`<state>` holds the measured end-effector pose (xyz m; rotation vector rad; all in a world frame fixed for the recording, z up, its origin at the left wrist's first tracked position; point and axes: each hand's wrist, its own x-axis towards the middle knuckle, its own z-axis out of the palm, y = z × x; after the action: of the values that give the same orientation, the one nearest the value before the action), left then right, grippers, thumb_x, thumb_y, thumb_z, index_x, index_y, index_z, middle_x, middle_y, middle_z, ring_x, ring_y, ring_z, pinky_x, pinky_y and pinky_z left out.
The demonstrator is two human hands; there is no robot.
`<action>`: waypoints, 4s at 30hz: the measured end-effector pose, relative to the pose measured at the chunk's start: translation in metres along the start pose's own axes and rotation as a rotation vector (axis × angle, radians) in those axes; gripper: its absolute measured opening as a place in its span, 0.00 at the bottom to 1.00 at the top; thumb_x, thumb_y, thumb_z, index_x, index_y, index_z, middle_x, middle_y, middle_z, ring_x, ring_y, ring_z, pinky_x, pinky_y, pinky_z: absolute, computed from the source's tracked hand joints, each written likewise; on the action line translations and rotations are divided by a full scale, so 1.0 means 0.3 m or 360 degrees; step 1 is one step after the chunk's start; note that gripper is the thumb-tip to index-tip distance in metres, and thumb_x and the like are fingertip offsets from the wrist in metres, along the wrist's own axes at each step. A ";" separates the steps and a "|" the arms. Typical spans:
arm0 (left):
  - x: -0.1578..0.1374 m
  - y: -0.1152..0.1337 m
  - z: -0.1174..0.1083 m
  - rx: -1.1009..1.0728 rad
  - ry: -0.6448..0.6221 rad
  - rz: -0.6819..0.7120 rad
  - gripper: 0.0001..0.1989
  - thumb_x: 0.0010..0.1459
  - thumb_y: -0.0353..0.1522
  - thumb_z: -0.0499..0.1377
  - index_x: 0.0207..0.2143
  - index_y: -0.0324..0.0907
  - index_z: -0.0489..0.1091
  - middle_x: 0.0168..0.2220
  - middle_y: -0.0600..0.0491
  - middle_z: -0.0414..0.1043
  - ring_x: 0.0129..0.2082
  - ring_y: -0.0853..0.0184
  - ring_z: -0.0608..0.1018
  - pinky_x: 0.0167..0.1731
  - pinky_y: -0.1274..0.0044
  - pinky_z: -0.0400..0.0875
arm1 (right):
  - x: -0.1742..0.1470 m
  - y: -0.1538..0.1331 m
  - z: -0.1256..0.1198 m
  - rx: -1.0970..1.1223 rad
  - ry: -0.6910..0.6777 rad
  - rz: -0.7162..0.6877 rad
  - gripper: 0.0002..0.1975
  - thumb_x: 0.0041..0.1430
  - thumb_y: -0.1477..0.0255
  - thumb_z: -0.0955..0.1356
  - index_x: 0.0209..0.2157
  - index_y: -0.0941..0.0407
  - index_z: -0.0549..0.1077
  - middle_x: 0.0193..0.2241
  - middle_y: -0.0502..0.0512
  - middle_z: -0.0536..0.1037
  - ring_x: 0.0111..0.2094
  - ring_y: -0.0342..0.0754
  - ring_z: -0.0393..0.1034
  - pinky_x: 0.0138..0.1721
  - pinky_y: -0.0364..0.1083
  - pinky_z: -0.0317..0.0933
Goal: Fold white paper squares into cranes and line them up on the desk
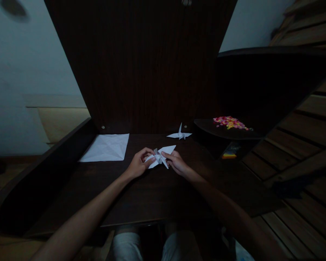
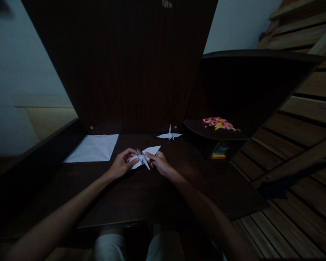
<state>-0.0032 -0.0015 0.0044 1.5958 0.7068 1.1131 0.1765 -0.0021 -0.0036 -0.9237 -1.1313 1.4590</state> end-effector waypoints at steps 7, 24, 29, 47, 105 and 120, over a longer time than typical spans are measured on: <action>-0.001 0.001 -0.001 -0.0034 0.0009 -0.0026 0.15 0.49 0.37 0.64 0.36 0.39 0.66 0.31 0.53 0.68 0.30 0.70 0.71 0.31 0.77 0.66 | -0.004 -0.010 0.006 0.0071 0.0015 0.0035 0.14 0.41 0.64 0.73 0.27 0.58 0.71 0.18 0.47 0.69 0.17 0.37 0.58 0.16 0.38 0.49; 0.003 -0.006 -0.007 -0.0048 0.0009 -0.0045 0.16 0.48 0.37 0.64 0.36 0.38 0.66 0.28 0.54 0.68 0.26 0.72 0.71 0.25 0.81 0.64 | 0.002 -0.005 -0.001 0.0122 0.0046 0.0040 0.15 0.41 0.64 0.73 0.28 0.58 0.70 0.19 0.47 0.69 0.18 0.38 0.59 0.16 0.39 0.49; 0.009 -0.013 -0.018 -0.0112 -0.0030 -0.0093 0.17 0.46 0.37 0.65 0.37 0.39 0.67 0.29 0.54 0.69 0.26 0.72 0.72 0.25 0.80 0.64 | 0.008 -0.003 -0.014 0.0120 0.0029 0.0063 0.13 0.42 0.65 0.73 0.27 0.58 0.70 0.18 0.46 0.68 0.17 0.37 0.58 0.16 0.39 0.48; 0.006 0.005 -0.021 -0.0114 -0.0024 -0.0130 0.17 0.46 0.37 0.65 0.36 0.38 0.67 0.29 0.54 0.70 0.26 0.72 0.72 0.25 0.81 0.64 | 0.020 0.015 -0.027 0.0200 0.0001 0.0030 0.11 0.43 0.68 0.73 0.27 0.59 0.71 0.19 0.46 0.69 0.18 0.38 0.60 0.18 0.39 0.52; -0.003 -0.001 -0.017 0.0193 -0.0146 -0.0236 0.22 0.54 0.42 0.58 0.47 0.40 0.60 0.28 0.56 0.69 0.21 0.73 0.71 0.20 0.81 0.63 | -0.005 0.003 0.000 -0.0351 -0.0079 -0.0184 0.16 0.44 0.60 0.72 0.24 0.60 0.71 0.15 0.47 0.71 0.13 0.38 0.60 0.14 0.38 0.56; -0.012 0.043 0.003 0.0506 -0.0011 -0.0063 0.19 0.53 0.42 0.58 0.42 0.40 0.66 0.31 0.52 0.73 0.29 0.67 0.74 0.29 0.77 0.66 | -0.003 0.017 0.000 -0.0396 -0.0145 -0.0269 0.16 0.46 0.60 0.71 0.23 0.59 0.71 0.16 0.48 0.70 0.14 0.38 0.60 0.16 0.39 0.55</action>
<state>-0.0051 -0.0091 0.0156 1.8414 0.9434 1.0017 0.1755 -0.0032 -0.0087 -0.9133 -1.4471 1.2524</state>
